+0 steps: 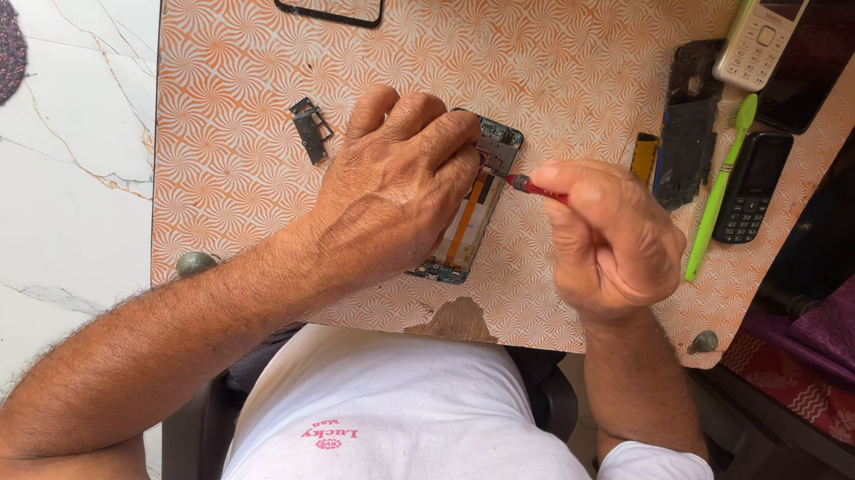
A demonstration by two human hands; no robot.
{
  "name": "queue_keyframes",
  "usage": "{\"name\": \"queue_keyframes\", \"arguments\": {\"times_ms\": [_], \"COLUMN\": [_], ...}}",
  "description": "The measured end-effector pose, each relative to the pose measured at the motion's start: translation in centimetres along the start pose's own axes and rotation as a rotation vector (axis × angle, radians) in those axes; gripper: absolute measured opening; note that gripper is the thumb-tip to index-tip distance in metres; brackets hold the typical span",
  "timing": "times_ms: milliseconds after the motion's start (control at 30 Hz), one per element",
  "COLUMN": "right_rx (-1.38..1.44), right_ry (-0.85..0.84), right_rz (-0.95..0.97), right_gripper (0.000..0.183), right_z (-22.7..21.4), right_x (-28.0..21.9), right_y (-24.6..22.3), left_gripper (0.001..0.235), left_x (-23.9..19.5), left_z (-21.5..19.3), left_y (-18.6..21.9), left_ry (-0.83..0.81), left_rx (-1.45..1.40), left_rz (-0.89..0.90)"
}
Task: The person holds a disassembled smartphone with a cracked screen and uses a red screwdriver to manipulate internal components. They rotate the device to inspect different sides and use a yellow plastic tool to pry at the edges of the phone's frame.
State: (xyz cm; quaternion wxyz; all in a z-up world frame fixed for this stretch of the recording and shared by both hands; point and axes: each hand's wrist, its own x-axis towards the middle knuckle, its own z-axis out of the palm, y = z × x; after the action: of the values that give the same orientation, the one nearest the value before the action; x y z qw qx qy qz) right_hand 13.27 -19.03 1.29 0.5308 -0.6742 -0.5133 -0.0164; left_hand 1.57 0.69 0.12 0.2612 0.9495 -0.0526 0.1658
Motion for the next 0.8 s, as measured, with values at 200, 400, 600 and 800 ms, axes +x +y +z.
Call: {"name": "queue_keyframes", "arguments": {"times_ms": [200, 400, 600, 800], "right_rx": [-0.021, 0.036, 0.106, 0.215], "right_ry": [-0.009, 0.01, 0.079, 0.139], "right_rz": [0.011, 0.066, 0.09, 0.099], "right_gripper": [0.032, 0.036, 0.037, 0.038], "right_z": [-0.1, -0.4, -0.7, -0.4], "right_x": [-0.6, -1.2, -1.5, -2.2], "right_y": [0.2, 0.6, 0.3, 0.4], "left_gripper": [0.026, 0.035, 0.03, 0.021], "left_x": [0.0, 0.1, 0.2, 0.4], "left_z": [0.1, 0.3, 0.2, 0.4], "left_y": [0.0, 0.3, 0.4, 0.5], "left_ry": [-0.006, 0.026, 0.044, 0.039], "left_rx": [-0.02, -0.006, -0.087, -0.113], "left_rz": [0.001, -0.003, -0.01, 0.01]}}
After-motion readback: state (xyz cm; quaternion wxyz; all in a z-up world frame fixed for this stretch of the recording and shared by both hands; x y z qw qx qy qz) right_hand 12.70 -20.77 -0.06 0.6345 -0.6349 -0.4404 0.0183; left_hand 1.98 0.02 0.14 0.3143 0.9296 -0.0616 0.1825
